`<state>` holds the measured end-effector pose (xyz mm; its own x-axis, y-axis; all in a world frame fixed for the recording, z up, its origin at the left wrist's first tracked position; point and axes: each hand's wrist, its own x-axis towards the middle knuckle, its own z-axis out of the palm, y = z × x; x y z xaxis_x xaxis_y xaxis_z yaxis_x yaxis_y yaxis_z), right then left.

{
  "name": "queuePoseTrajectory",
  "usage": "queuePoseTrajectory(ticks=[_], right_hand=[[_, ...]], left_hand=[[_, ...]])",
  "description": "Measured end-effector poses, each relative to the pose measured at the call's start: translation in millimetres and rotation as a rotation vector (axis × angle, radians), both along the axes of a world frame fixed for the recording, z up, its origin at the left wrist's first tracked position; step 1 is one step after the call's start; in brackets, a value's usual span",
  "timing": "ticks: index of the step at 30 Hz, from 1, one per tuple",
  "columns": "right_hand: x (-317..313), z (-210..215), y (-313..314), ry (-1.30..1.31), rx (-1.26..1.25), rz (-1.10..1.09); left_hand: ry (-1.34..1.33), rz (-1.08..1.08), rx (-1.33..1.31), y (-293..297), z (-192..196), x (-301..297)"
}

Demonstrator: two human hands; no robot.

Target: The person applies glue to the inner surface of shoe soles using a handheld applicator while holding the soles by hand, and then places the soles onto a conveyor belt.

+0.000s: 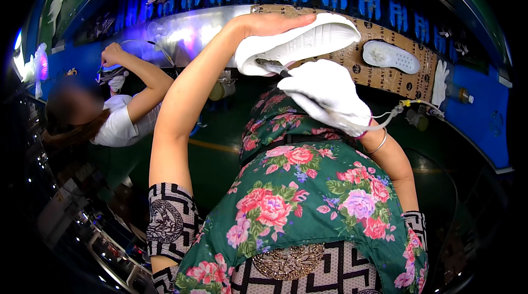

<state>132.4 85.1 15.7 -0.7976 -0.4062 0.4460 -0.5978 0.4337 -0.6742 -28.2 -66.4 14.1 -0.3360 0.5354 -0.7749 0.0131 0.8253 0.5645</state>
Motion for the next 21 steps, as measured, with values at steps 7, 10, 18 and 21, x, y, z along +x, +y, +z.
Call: queuePoseTrajectory(ticks=[7,10,18,21], right_hand=[[1.5,-1.2,-2.0,0.030,-0.116,-0.031],[3.0,3.9,-6.0,0.046,-0.015,0.058],[5.6,20.0,1.6,-0.370,-0.402,-0.259],[-1.8,21.7,8.5,-0.236,-0.385,-0.318]], left_hand=[[0.097,-0.006,0.098,1.4,2.3,-6.1],[0.066,0.122,0.054,-3.0,-5.6,-10.3],[-0.240,0.590,0.378,-15.9,-36.8,-4.2],[-0.466,0.863,0.822,-12.3,-43.4,5.7]])
